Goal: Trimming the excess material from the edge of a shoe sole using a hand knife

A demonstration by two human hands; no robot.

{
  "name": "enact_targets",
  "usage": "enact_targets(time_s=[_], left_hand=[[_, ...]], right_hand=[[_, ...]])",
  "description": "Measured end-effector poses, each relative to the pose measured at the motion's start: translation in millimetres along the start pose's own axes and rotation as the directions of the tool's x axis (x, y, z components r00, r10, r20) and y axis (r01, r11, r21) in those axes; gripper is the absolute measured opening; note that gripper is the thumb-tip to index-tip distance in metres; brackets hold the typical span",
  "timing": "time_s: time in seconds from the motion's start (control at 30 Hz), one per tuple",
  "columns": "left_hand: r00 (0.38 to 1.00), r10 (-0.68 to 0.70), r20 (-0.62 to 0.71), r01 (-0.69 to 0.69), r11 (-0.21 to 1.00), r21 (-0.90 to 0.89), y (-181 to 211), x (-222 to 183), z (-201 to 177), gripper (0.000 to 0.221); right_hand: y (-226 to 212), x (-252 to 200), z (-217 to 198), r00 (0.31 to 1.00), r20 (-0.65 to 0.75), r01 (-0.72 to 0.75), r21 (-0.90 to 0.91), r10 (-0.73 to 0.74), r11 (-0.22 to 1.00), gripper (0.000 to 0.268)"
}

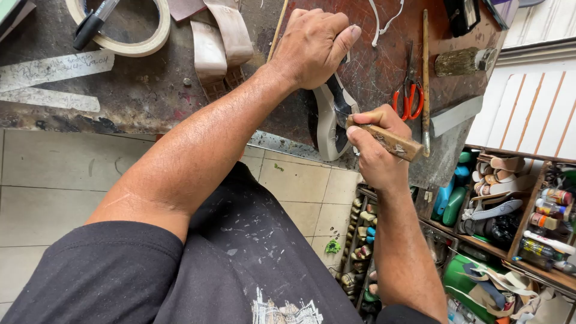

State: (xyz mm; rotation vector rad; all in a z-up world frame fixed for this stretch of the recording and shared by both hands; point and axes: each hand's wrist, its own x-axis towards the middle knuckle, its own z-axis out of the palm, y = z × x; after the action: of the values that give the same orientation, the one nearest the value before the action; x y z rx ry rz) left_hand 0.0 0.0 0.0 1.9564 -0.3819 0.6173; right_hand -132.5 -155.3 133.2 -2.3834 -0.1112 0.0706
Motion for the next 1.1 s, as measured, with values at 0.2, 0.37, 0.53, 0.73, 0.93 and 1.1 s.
enact_targets(time_s=[0.2, 0.37, 0.53, 0.73, 0.93, 1.1], left_hand=[[1.0, 0.004, -0.005, -0.005, 1.0, -0.014, 2, 0, -1, 0.043], [1.0, 0.005, -0.002, -0.005, 1.0, 0.005, 1, -1, 1, 0.043], [1.0, -0.004, 0.003, 0.004, 1.0, 0.025, 0, -3, 3, 0.043], [1.0, 0.007, -0.007, -0.007, 1.0, 0.026, 2, -3, 2, 0.043], [1.0, 0.009, -0.008, -0.009, 1.0, 0.012, 3, -1, 0, 0.044], [1.0, -0.003, -0.009, 0.003, 1.0, 0.018, 2, -3, 3, 0.044]], right_hand=[[5, -18, 15, 0.991, -0.135, 0.01, 0.042, -0.004, 0.999, 0.011], [16, -28, 27, 0.977, -0.214, 0.031, 0.114, -0.006, 0.993, 0.012], [16, -36, 40, 0.959, -0.284, 0.072, 0.145, -0.028, 0.987, 0.013], [16, -40, 45, 0.939, -0.335, 0.133, 0.147, -0.078, 0.98, 0.01], [20, -42, 48, 0.934, -0.34, 0.171, 0.151, -0.111, 0.974, 0.009], [20, -48, 51, 0.925, -0.358, 0.215, 0.227, -0.123, 0.95, 0.01]])
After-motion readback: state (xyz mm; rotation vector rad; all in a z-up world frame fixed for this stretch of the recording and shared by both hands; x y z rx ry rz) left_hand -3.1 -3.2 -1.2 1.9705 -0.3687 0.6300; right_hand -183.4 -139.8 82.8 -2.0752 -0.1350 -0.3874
